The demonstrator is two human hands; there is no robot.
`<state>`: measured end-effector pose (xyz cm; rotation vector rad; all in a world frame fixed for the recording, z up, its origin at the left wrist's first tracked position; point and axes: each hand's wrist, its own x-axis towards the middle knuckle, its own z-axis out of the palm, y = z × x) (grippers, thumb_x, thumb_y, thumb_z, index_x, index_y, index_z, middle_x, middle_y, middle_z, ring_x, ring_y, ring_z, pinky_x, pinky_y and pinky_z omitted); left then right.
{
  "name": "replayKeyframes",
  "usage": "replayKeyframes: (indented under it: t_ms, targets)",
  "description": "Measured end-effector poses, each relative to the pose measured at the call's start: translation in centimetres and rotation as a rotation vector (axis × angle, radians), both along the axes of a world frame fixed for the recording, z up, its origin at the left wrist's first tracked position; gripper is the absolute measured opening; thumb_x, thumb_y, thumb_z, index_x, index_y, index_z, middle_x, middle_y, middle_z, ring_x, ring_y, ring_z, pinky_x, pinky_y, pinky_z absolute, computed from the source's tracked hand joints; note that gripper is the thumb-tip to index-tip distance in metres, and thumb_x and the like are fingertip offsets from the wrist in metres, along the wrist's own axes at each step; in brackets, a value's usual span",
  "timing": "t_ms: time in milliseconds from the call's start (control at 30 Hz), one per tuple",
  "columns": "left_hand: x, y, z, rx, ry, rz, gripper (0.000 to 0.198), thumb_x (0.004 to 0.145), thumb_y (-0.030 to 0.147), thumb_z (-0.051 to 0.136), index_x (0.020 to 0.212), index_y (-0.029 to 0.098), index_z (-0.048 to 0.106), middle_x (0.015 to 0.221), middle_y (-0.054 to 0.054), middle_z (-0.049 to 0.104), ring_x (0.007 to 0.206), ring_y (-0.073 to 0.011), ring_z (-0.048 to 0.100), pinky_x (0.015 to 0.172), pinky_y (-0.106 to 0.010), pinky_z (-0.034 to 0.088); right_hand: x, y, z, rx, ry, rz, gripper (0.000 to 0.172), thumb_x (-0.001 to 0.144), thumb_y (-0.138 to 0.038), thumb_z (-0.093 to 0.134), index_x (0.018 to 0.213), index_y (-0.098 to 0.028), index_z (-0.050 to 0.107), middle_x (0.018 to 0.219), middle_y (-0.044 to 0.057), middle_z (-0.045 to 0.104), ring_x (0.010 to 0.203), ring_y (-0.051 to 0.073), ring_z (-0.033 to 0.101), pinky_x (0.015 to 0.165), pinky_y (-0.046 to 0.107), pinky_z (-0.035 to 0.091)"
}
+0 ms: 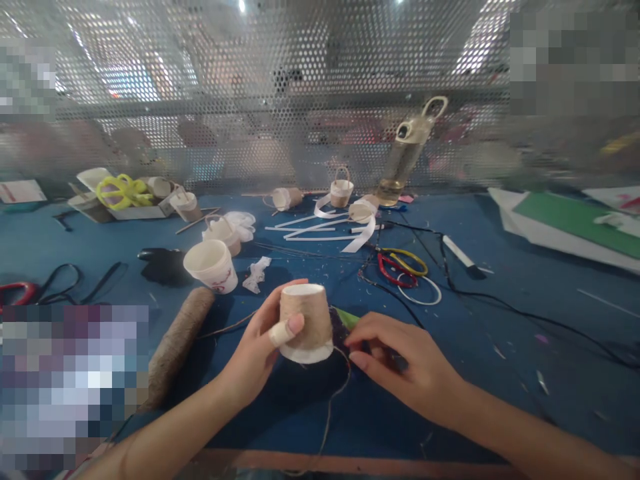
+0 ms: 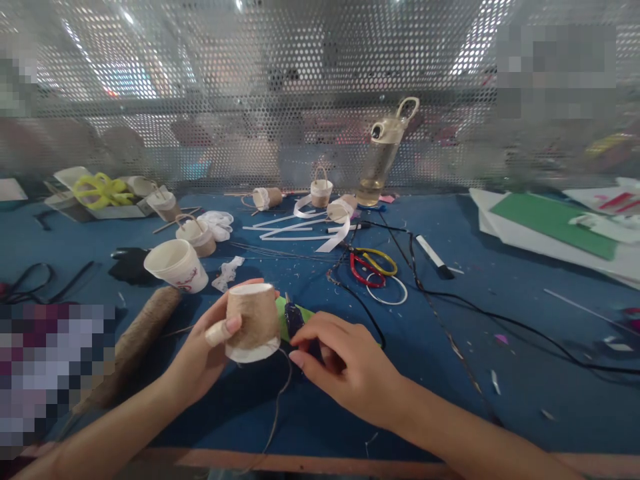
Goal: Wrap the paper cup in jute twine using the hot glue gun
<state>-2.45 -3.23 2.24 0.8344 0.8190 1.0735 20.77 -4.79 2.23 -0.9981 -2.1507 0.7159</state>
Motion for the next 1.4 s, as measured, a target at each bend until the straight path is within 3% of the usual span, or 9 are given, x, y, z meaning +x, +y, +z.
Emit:
replayKeyframes:
  t_ms: [133,300,500,733,900,1133,1400]
  targets:
    - [-0.2,0.3,0.1,-0.094,-0.121,-0.029,0.049,0.084,0.04,0.072,0.128,0.018,0.069,0.124,-0.014,0.072,0.116,-0.0347,0.065,0.095,-0.042,0.051,0.6,0.8,0.2,0.116,-0.33,-0.037,0.012,0.096,-0.019,0.051,0.095,-0.019,0.063,0.09,0.004,0.065,0.063,0.014,0.058,0.056,0.028,0.042]
    - [-0.2,0.6,-0.1,-0.145,-0.215,0.015,0.044,0.091,0.037,0.063,0.13,0.019,0.067,0.132,-0.012,0.069,0.119,-0.0327,0.064,0.099,-0.043,0.05,0.8,1.3,-0.2,0.226,-0.57,-0.1,0.02,0.085,-0.008,0.049,0.099,-0.014,0.062,0.102,0.014,0.066,0.094,0.029,0.062,0.081,0.046,0.053]
    - [0.0,1.0,0.3,-0.191,-0.309,0.036,0.04,0.092,0.036,0.061,0.125,0.016,0.068,0.126,-0.014,0.072,0.109,-0.0328,0.07,0.105,-0.052,0.048,1.5,0.4,-0.8,0.233,-0.657,-0.086,0.04,0.076,-0.008,0.052,0.115,-0.01,0.062,0.111,0.017,0.066,0.097,0.033,0.064,0.081,0.052,0.056]
    - [0.3,1.3,0.7,-0.172,-0.247,0.232,0.033,0.089,0.037,0.067,0.114,0.017,0.074,0.116,-0.01,0.076,0.105,-0.0279,0.071,0.097,-0.044,0.055,1.4,0.7,-0.6,0.116,-0.711,-0.092,0.035,0.073,-0.007,0.059,0.107,-0.014,0.065,0.115,0.015,0.063,0.097,0.032,0.065,0.08,0.051,0.058]
    - [0.3,1.4,0.5,-0.141,-0.255,0.355,0.031,0.089,0.033,0.067,0.115,0.017,0.073,0.121,-0.008,0.075,0.114,-0.026,0.068,0.101,-0.038,0.052,1.4,0.7,-0.3,0.121,-0.729,-0.137,0.031,0.069,-0.006,0.062,0.099,-0.014,0.063,0.103,0.012,0.064,0.084,0.028,0.068,0.066,0.042,0.057]
    - [0.1,1.3,0.2,-0.084,-0.223,0.386,0.036,0.088,0.036,0.067,0.119,0.017,0.072,0.119,-0.009,0.075,0.112,-0.0272,0.068,0.098,-0.041,0.053,1.2,0.7,0.3,0.071,-0.77,-0.164,0.026,0.07,-0.006,0.065,0.092,-0.017,0.06,0.089,0.007,0.066,0.08,0.028,0.069,0.062,0.038,0.053]
    - [-0.2,1.1,-0.2,-0.052,-0.221,0.355,0.038,0.087,0.041,0.069,0.118,0.019,0.073,0.119,-0.007,0.074,0.105,-0.0264,0.067,0.085,-0.035,0.053,1.3,1.2,0.1,0.058,-0.72,-0.178,0.031,0.074,-0.009,0.065,0.102,-0.017,0.057,0.099,0.009,0.071,0.086,0.03,0.073,0.067,0.04,0.055]
